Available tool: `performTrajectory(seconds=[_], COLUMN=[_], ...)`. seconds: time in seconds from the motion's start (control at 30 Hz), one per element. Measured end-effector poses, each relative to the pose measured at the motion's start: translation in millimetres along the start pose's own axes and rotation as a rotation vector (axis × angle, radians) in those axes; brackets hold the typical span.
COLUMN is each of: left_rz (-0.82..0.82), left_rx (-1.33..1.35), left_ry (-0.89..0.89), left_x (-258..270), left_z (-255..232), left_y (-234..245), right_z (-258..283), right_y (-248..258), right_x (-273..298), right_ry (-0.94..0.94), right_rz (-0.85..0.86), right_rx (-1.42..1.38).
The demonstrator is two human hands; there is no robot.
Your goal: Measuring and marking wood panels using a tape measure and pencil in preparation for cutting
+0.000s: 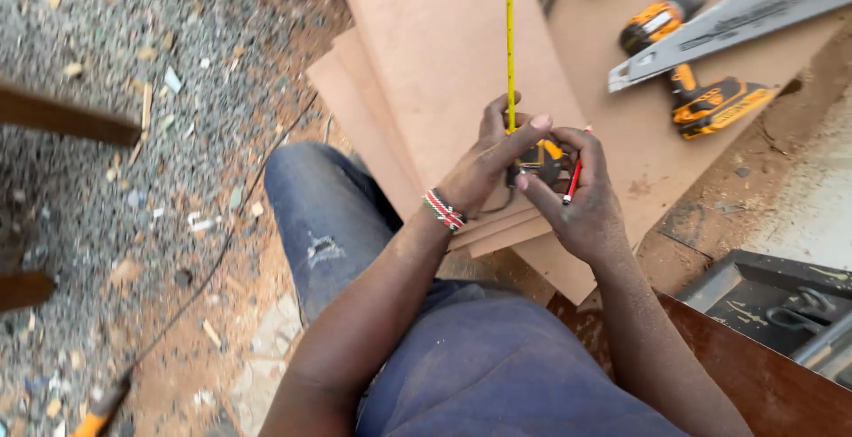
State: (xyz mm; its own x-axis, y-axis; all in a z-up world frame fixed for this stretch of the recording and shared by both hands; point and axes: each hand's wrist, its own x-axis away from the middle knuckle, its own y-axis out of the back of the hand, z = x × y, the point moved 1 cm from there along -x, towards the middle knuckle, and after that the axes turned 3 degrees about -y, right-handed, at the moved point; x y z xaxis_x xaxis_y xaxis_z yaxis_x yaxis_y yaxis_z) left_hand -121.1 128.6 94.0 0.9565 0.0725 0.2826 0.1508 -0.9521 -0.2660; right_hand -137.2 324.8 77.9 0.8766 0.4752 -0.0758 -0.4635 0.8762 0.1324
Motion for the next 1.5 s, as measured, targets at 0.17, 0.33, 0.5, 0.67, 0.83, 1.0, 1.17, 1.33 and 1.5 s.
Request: performTrajectory(seconds=[0.17,0.33,0.5,0.67,0.83,1.0,1.17,1.33,1.5], left_rz=[0.195,0.208,0.045,0.234,0.383,0.376,0.212,0.079,-0.100], left_rx=[-0.118,-0.459,-0.734,-0.149,0.239,0.101,-0.426,-0.764,-1.039], left_ry=[0.075,0.042,-0.577,-0.397,-0.356,-0.416,-0.337,-0.165,0.275], left_x=[-40,-94,-154,-173,-190,-170,-65,36,92], left_z=[-20,-11,71,74,81,103,60,23,41], left_y=[-53,-43,34,80,88,84,105,136,146], right_z=[-50,-142,-224,-221,-206,-212,-220,-223,-222], right_y=[76,134,110,96,100,101,101,101,101], right_x=[-21,-32,-16,-27,-30,-32,-34,-33,-31], right_ry=[0.084,0.053,0.057,0.228,0.248,0.259,0.288,0.290,0.290], right_rz=[-0.293,-0.477,-0.493,-0.467,-0.404,-0.395,-0.383,-0.368,-0.373], right_rx=[0.044,0.019,0.376,0.492,0.600,0.653,0.672,0.682,0.678])
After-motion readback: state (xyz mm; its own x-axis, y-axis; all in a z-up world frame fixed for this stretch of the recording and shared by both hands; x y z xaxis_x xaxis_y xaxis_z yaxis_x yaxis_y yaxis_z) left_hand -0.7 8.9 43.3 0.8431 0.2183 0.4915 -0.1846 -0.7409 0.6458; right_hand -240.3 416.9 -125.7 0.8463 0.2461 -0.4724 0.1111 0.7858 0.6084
